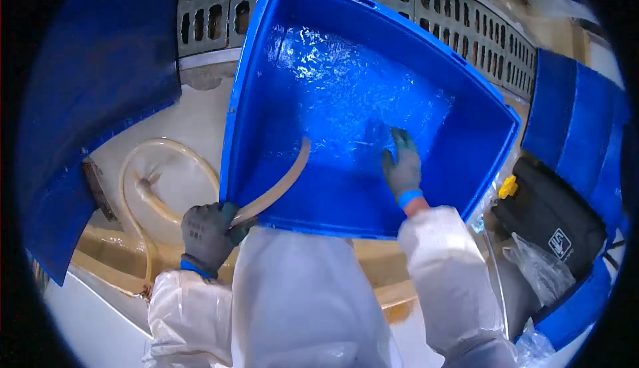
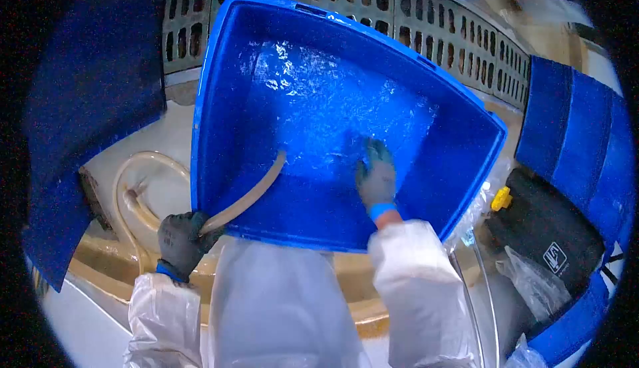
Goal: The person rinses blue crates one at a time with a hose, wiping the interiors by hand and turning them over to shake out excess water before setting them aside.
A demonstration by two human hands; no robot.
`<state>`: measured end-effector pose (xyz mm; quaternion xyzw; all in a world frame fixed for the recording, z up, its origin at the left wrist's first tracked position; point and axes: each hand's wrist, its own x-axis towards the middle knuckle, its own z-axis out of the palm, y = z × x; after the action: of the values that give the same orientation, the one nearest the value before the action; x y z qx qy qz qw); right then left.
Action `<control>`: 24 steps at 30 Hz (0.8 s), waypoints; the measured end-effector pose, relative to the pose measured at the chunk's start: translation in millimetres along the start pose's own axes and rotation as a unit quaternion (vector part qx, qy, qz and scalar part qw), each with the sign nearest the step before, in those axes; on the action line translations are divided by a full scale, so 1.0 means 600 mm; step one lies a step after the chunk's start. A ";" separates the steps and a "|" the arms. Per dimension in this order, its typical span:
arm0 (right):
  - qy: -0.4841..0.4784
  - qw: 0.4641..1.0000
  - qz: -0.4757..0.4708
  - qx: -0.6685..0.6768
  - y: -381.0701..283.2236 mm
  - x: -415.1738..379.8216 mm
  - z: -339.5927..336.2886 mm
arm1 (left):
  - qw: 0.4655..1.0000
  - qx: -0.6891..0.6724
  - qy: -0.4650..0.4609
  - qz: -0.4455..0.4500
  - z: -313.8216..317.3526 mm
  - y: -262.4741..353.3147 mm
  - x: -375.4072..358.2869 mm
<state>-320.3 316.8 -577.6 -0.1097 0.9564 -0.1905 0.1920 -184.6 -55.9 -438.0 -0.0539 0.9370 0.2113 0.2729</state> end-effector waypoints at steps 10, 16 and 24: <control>0.120 0.880 0.383 0.253 0.284 -0.224 -0.248 | 0.983 -0.115 -0.070 0.123 0.003 0.251 -0.071; 0.002 0.819 0.401 0.411 0.313 -0.186 -0.229 | 0.976 -0.196 -0.078 0.052 0.005 0.314 -0.037; 0.001 0.853 0.303 0.426 0.147 -0.210 -0.364 | 0.994 -0.079 -0.079 0.000 -0.082 0.305 -0.099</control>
<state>-307.8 502.3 -385.9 0.2779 0.7676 -0.5118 0.2676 -198.0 87.7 -301.7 -0.0583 0.8928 0.2884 0.3412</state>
